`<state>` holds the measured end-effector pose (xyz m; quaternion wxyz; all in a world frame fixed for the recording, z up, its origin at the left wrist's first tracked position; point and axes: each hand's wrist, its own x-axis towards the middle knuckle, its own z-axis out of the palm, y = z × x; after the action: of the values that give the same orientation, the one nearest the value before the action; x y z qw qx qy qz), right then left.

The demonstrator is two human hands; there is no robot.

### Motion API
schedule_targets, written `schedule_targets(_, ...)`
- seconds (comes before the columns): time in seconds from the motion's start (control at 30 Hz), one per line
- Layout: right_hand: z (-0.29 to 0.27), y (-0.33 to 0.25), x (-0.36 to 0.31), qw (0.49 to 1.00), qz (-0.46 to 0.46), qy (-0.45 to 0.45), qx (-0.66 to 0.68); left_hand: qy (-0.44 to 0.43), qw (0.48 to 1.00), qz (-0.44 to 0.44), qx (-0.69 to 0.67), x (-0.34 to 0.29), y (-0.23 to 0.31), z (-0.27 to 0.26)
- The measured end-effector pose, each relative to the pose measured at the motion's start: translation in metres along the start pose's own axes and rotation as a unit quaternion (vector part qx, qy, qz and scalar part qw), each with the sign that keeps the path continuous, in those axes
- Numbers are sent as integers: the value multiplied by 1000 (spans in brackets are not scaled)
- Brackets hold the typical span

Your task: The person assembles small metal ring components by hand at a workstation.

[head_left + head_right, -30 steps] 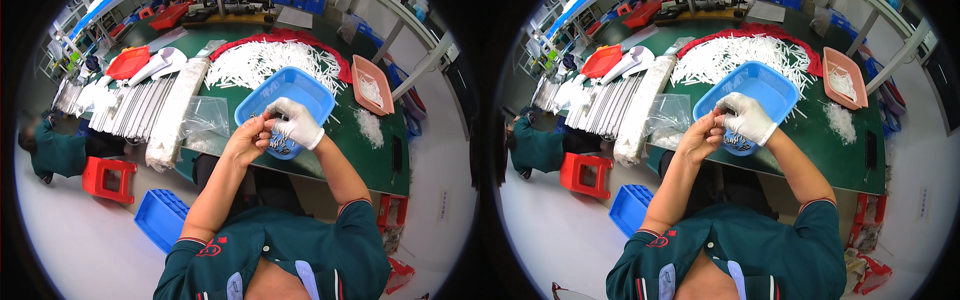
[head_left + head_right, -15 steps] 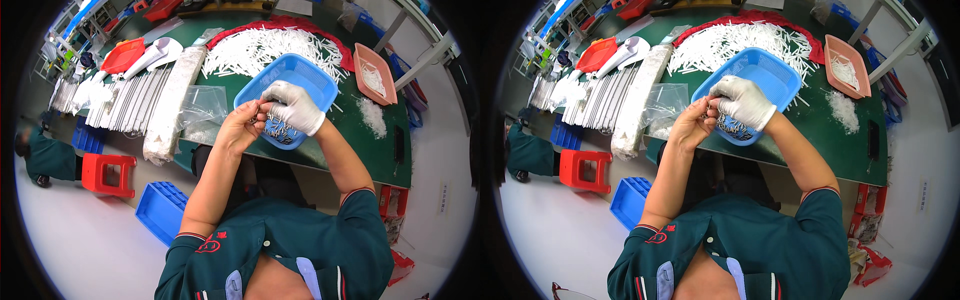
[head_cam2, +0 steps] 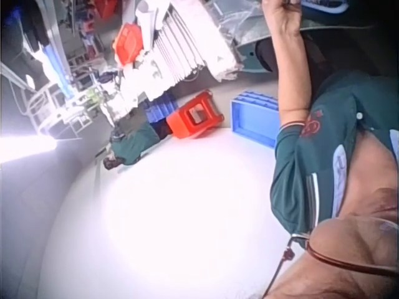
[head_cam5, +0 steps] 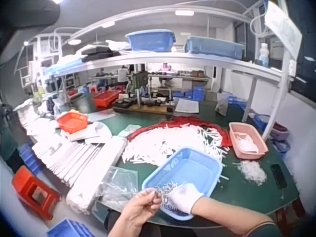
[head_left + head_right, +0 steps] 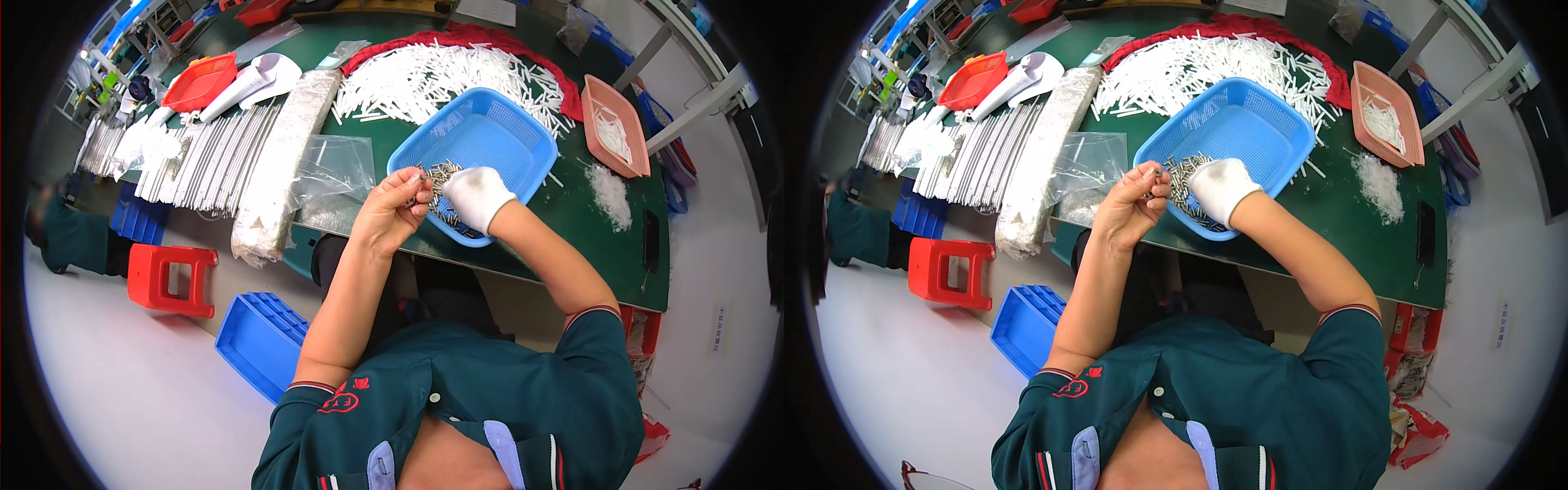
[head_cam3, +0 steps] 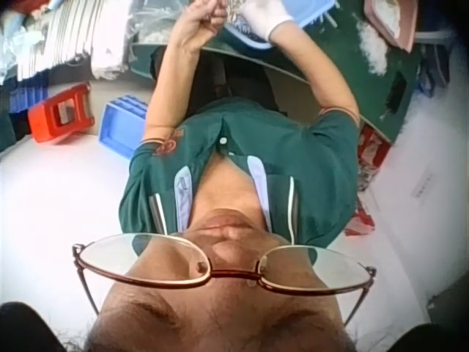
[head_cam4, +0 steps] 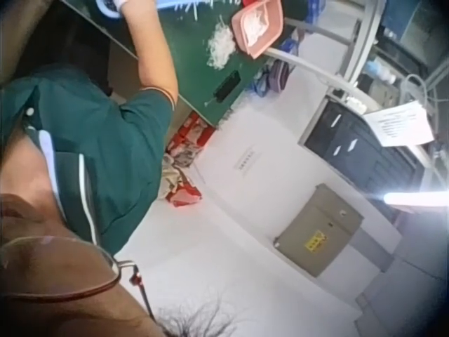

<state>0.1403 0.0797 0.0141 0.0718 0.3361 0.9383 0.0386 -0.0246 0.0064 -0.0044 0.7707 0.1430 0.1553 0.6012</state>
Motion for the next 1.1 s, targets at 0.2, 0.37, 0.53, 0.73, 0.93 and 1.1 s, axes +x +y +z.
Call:
schedule_targets(0.2, -14, -2, -3, 996, 26, -27, 76, -22, 1000, -14, -5, -4, -3, -3)
schedule_targets(0.37, -17, 8, -17, 862, 62, 218, 454, -26, 999, -30, -3, -5, -6, 3)
schedule_targets(0.53, -23, -6, -24, 651, 45, 217, 726, -37, 998, -45, -13, -1, -10, 4)
schedule_targets(0.73, -16, -15, -26, 654, 29, 280, 702, -30, 999, -45, -8, 0, -14, 10)
schedule_targets(0.93, -16, -13, -26, 709, -2, 325, 626, -29, 999, -42, -8, 0, -15, 9)
schedule_targets(1.1, -22, -10, -30, 762, -31, 333, 555, -27, 999, -40, -4, 2, -15, 9)
